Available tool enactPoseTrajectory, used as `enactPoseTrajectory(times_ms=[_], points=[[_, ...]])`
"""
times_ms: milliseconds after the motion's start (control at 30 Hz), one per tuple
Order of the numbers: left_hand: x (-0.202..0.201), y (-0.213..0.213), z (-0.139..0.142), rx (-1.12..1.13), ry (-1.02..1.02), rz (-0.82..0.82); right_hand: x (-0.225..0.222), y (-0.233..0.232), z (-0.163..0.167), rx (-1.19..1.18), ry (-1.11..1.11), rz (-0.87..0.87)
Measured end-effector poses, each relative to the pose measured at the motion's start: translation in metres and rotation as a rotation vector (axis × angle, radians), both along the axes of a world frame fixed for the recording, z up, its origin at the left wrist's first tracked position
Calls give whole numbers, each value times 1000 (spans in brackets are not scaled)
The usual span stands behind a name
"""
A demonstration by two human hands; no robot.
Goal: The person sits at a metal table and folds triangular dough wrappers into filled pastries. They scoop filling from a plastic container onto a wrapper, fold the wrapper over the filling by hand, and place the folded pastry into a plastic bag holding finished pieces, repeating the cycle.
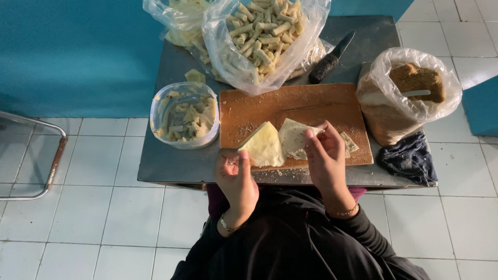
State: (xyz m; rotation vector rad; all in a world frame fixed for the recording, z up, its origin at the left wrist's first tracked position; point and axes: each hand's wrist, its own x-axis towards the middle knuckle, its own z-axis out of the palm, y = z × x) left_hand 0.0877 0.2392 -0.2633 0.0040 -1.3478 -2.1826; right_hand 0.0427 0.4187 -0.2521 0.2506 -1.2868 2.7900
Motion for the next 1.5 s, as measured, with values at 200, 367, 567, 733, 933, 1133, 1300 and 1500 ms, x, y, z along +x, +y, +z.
enactPoseTrajectory(times_ms=[200,367,567,733,933,1133,1300,1500], points=[[1,-7,7,65,5,23,-6,26,17,-48,-45,-64],[-6,-18,10,60,-63,6,-32,72,46,1036,200,-511],[-8,-15,-11,19,-97,-81,-52,42,30,1622,379,-449],[-2,-15,15,-217,-116,-51,-16,-2,75,1348,681,-442],[4,-13,31,-186,-63,-155,20,-46,87,1057,525,-292],[7,-13,45,-422,-36,-34,20,-43,83,1050,498,-305],[9,-13,43,-437,-70,30,16,-36,71,793,385,-73],[4,-11,34,-40,-140,-49,12,-31,52,199,-1,155]])
